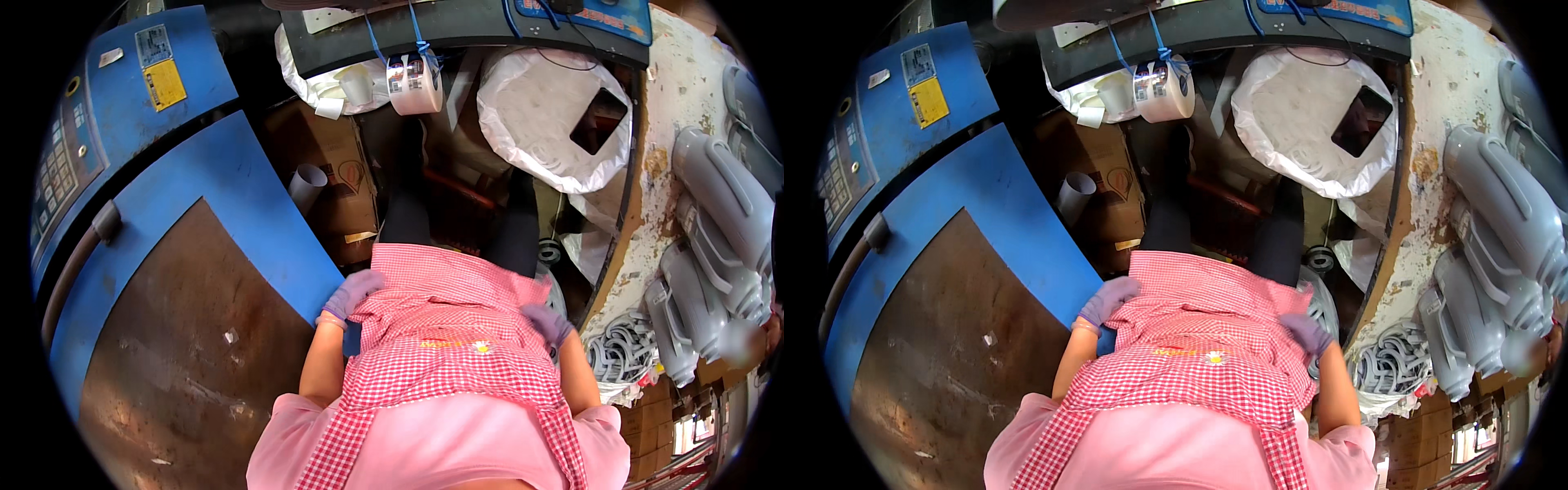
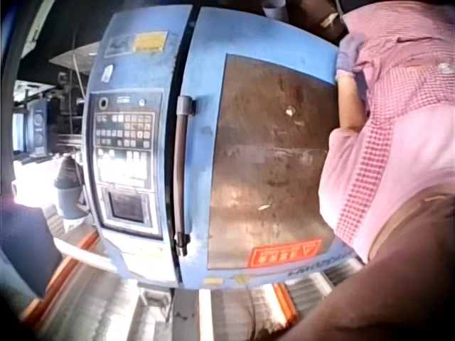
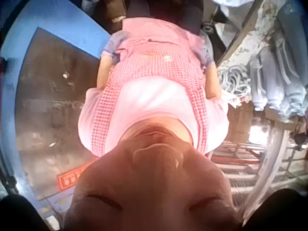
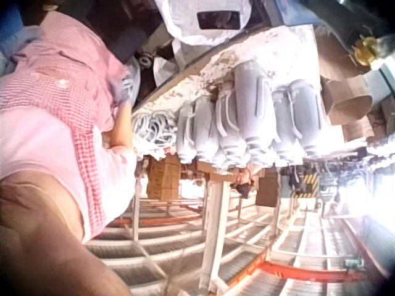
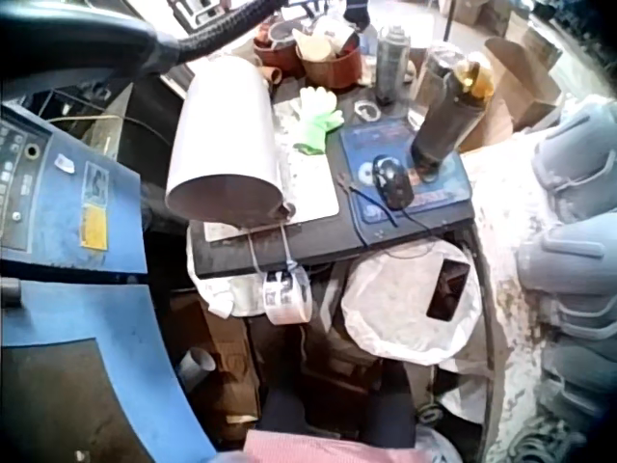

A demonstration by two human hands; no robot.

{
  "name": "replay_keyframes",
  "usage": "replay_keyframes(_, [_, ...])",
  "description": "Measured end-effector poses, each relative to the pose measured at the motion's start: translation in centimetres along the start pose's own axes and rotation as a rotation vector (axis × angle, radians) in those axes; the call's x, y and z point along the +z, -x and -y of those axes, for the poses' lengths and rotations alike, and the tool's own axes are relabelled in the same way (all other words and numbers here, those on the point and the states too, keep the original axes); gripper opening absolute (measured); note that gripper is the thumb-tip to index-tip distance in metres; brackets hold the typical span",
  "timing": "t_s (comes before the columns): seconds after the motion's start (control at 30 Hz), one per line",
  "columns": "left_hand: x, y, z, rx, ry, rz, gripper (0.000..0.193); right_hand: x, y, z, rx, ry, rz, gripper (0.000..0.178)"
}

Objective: The person assembles white electric kettles by inserting a grey circular base into the bottom of the kettle body and attaching a handle. The person handles the kettles one at a time, inserting the base, attaching the handle, and placing the finished unit on a nearby table.

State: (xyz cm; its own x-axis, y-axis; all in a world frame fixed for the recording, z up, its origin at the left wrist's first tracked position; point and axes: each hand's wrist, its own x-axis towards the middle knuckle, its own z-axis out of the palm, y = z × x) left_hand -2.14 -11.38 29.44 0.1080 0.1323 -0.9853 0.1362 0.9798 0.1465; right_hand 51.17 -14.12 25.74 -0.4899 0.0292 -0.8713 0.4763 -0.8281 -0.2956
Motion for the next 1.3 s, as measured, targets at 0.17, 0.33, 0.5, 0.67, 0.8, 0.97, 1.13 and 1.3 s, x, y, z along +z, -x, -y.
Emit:
replay_keyframes(0.17, [0.8,-8.1,-4.2,0.339,-0.971,-0.915,0.027,-10.0,-8.6,5.5,-0.146,0.712,-1.156,0.022])
replay_keyframes(0.33, [10.5,-21.8,-7.2,0.78,-1.046,-0.232,0.018,-8.1,-27.9,12.1,-0.253,0.793,-0.763,0.037])
replay_keyframes(0.5, [15.8,-28.3,6.9,0.473,-1.383,0.451,0.024,-0.2,-44.7,4.3,0.033,1.081,-0.371,0.073])
replay_keyframes(0.67, [15.5,-36.8,0.5,0.28,-1.485,0.679,0.035,-3.4,-49.5,0.7,-0.094,0.827,0.08,0.068])
replay_keyframes(0.8, [15.4,-42.4,4.6,0.464,-1.401,0.55,0.036,-3.7,-50.3,1.4,-0.149,0.855,0.168,0.061])
replay_keyframes(0.97, [15.3,-46.9,3.1,0.65,-1.28,0.458,0.03,-9.3,-52.9,-1.0,-0.295,0.508,0.074,0.05])
replay_keyframes(1.13, [15.7,-48.3,3.4,0.928,-1.173,-0.031,0.022,-14.4,-56.4,3.0,-0.505,0.067,-0.22,0.043])
replay_keyframes(1.3, [12.6,-40.5,-2.2,1.021,-0.961,-0.144,0.022,-14.5,-61.1,10.8,-0.282,0.442,-0.853,0.082])
